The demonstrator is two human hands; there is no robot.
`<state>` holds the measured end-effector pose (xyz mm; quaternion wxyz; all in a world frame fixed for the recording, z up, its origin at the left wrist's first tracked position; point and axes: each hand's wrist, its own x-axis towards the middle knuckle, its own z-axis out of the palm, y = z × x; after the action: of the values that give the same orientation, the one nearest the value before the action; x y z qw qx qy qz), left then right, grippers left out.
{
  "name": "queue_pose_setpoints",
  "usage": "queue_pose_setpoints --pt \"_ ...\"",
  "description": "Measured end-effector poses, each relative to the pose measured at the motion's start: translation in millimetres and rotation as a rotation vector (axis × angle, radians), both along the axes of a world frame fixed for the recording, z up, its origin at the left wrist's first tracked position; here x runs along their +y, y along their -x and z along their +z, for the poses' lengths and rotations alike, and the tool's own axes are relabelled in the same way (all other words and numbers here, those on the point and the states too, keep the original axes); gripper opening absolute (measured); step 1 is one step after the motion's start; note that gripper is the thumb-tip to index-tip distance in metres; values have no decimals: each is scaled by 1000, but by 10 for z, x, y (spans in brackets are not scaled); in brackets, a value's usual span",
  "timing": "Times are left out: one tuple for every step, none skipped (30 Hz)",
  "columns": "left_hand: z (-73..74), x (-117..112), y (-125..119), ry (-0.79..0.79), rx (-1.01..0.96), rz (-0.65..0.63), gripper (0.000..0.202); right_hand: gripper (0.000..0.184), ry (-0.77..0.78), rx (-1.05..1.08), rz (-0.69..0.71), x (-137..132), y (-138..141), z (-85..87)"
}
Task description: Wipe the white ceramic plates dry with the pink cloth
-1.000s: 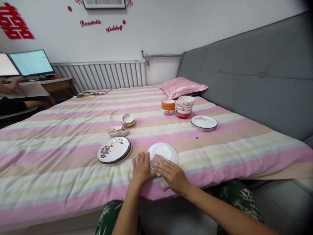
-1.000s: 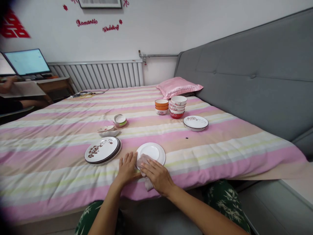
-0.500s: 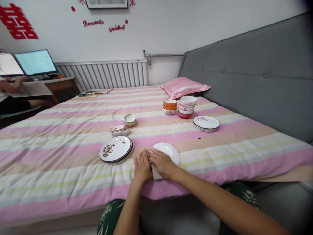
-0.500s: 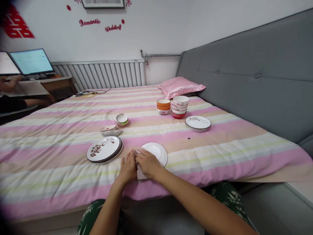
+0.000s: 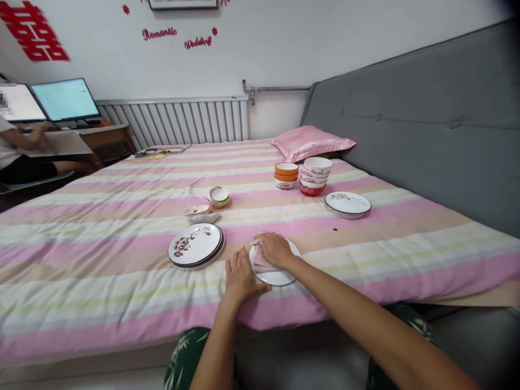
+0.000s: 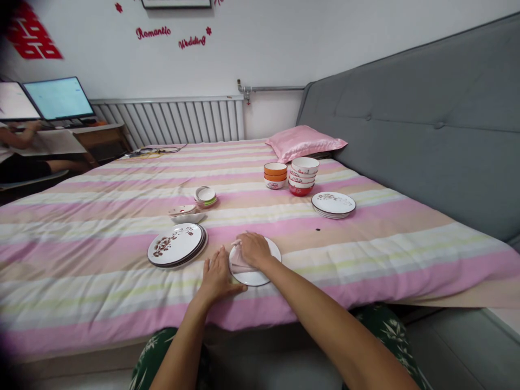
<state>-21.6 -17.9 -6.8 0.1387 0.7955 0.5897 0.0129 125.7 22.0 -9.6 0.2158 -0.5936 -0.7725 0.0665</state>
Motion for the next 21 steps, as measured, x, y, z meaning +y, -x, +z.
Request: queue_pose_setpoints --pt "4 -2 -3 2 0 0 115 34 8 1 -25 9 -29 -7" --pt "7 -3 -4 4 -2 0 116 34 16 1 -51 12 -56 -15" --pt "9 -4 -4 6 -4 1 116 34 23 1 -77 10 -80 -24" --pt "10 -4 -3 8 -7 1 117 34 29 2 -102 4 -101 -32" --pt "10 -4 -1 8 -8 0 118 35 32 4 -126 -6 -118 -40" --pt "10 -3 1 8 -9 0 118 36 35 6 -149 -17 -134 -47" --pt "10 -2 3 8 -9 -2 118 36 37 9 -172 -31 -150 -52" --pt "9 -1 4 8 -7 -2 118 36 38 12 -196 -46 -166 -57" --pt "7 0 5 7 -6 -3 117 37 38 16 -219 -63 -183 -61" --pt "4 1 6 7 -5 -3 117 36 39 20 -240 -81 -201 -64" --pt "1 3 6 6 -4 -3 116 36 39 23 -259 -100 -220 -67" --pt "-4 5 6 5 -3 -4 116 35 38 27 -275 -120 -239 -70" --pt "-9 6 6 2 -2 -5 116 35 37 31 -289 -142 -258 -73" --pt "-15 7 6 -2 -1 -6 116 34 36 36 -301 -166 -277 -77" --pt "-21 8 6 -6 -1 -6 116 34 34 40 -314 -192 -294 -79" --pt "-26 9 6 -11 0 -6 116 33 33 45 -325 -221 -310 -81" --pt "-30 9 5 -15 1 -7 116 34 31 50 -334 -253 -324 -82" --pt "-32 8 5 -18 3 -8 116 34 29 55 -341 -287 -337 -82" --pt "-33 7 5 -18 5 -10 116 34 27 58 -346 -324 -350 -81" --pt "-32 7 4 -17 9 -11 116 35 25 64 -348 -362 -363 -80" --pt "-31 6 4 -16 12 -12 116 35 19 76 -346 -401 -376 -80"
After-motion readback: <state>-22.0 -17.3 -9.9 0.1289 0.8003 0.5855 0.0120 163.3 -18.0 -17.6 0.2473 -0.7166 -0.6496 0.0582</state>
